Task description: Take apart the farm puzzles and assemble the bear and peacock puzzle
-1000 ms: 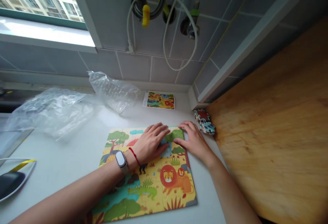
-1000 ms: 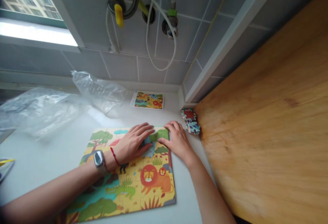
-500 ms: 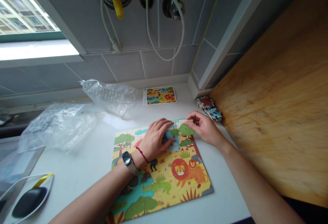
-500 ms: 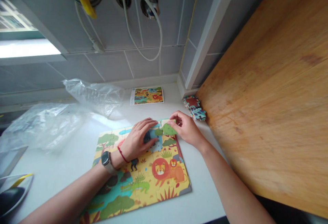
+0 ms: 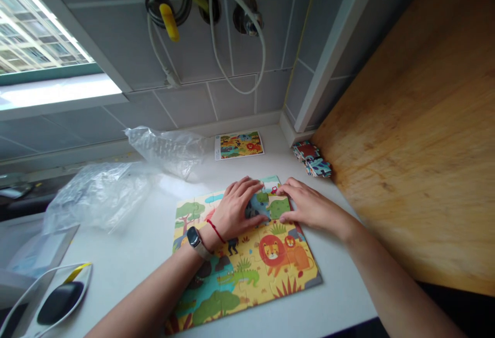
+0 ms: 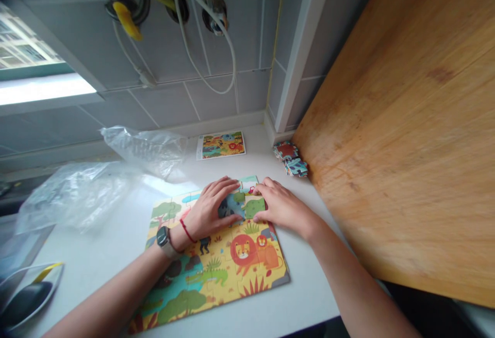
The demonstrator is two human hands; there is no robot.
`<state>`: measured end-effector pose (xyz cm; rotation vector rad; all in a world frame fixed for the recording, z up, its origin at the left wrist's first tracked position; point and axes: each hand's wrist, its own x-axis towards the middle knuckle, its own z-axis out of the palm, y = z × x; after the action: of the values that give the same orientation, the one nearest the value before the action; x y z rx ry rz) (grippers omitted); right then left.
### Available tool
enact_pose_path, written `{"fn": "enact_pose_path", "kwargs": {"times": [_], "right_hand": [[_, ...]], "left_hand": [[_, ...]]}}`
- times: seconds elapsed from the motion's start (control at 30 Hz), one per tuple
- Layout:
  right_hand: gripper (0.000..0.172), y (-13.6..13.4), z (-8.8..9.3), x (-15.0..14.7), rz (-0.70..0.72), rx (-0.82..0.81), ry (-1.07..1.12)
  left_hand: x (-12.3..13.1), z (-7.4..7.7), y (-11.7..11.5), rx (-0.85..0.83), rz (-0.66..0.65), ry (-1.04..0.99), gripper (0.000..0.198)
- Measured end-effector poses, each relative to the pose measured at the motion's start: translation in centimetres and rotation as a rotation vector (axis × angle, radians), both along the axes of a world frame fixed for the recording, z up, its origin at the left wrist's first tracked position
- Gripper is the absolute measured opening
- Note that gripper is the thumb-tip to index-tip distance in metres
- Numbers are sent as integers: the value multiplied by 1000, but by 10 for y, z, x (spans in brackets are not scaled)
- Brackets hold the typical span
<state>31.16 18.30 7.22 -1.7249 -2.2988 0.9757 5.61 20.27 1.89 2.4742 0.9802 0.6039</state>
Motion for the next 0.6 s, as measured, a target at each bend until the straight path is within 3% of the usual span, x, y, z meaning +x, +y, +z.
{"fn": "enact_pose_path", "kwargs": {"times": [0.13, 0.33, 0.6], "right_hand": [[43, 1, 3, 0, -18, -20, 15], [17, 9, -6, 4, -81, -55, 216], [20, 12, -1, 11, -59, -200, 477]], "left_hand": [[0, 0, -1, 4, 5, -2, 71], [0, 0, -1, 11, -1, -9, 69], [0, -1, 0, 13, -5, 3, 68]]}}
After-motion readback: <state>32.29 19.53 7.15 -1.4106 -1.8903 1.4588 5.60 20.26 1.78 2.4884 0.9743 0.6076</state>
